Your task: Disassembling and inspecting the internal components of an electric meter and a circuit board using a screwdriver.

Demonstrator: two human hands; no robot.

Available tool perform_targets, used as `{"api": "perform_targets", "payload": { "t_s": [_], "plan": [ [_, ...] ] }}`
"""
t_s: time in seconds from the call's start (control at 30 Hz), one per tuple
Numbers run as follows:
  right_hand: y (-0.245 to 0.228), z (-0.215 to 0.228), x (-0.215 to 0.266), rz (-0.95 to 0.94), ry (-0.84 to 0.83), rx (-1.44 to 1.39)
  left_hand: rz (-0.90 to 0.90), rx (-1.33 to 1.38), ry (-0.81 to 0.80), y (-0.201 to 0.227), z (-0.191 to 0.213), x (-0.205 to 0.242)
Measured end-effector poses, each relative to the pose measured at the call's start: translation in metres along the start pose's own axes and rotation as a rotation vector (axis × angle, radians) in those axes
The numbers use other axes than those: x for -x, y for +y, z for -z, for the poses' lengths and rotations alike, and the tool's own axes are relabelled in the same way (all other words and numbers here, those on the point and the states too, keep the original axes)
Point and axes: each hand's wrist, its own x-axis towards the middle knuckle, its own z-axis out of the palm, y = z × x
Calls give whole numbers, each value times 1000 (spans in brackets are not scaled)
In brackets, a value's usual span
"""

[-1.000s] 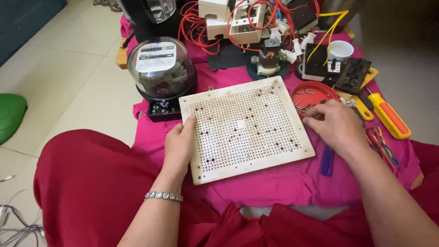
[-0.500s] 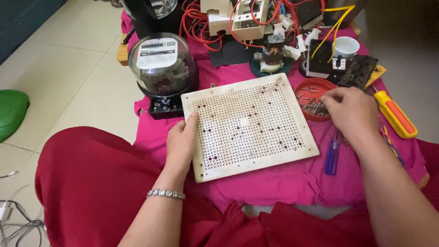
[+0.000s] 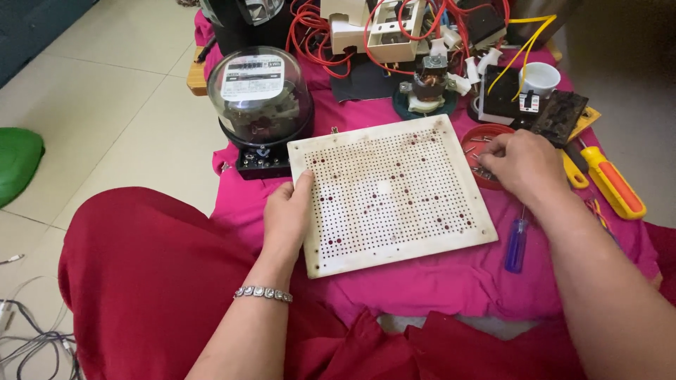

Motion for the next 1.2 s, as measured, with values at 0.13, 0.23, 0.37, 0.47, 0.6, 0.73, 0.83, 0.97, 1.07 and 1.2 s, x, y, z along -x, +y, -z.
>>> {"api": "perform_targets", "payload": {
  "t_s": [0.13, 0.23, 0.37, 0.47, 0.6, 0.73, 0.83, 0.97, 1.07, 1.2],
  "plan": [
    [-5, 2, -7, -200, -50, -89, 17, -52, 18, -3, -1, -5],
    [-9, -6, -14, -245, 46, -106, -16, -51, 25, -6, -1, -7],
    [-15, -15, -20, -208, 56, -163, -13, -46, 16, -3, 0, -5],
    [-7, -20, -21, -174, 95, -166, -3, -47, 15, -3, 1, -3],
    [-5, -12, -19, -152, 119, -129, -8, -61, 15, -3, 0, -5],
    [-5, -9, -20, -115, 63, -94, -4, -101, 22, -2, 0, -5],
    [-3, -3, -20, -81, 38, 20, -18, -82, 23, -6, -1, -8],
    [-4, 4, -15, -148, 28, -43, -21, -74, 28, -6, -2, -9],
    [-1, 0, -15, -93, 36, -69, -10, -56, 23, -4, -1, -7],
    [-13, 14, -5, -178, -43, -148, -3, -84, 20, -3, -1, -6]
  ]
}}
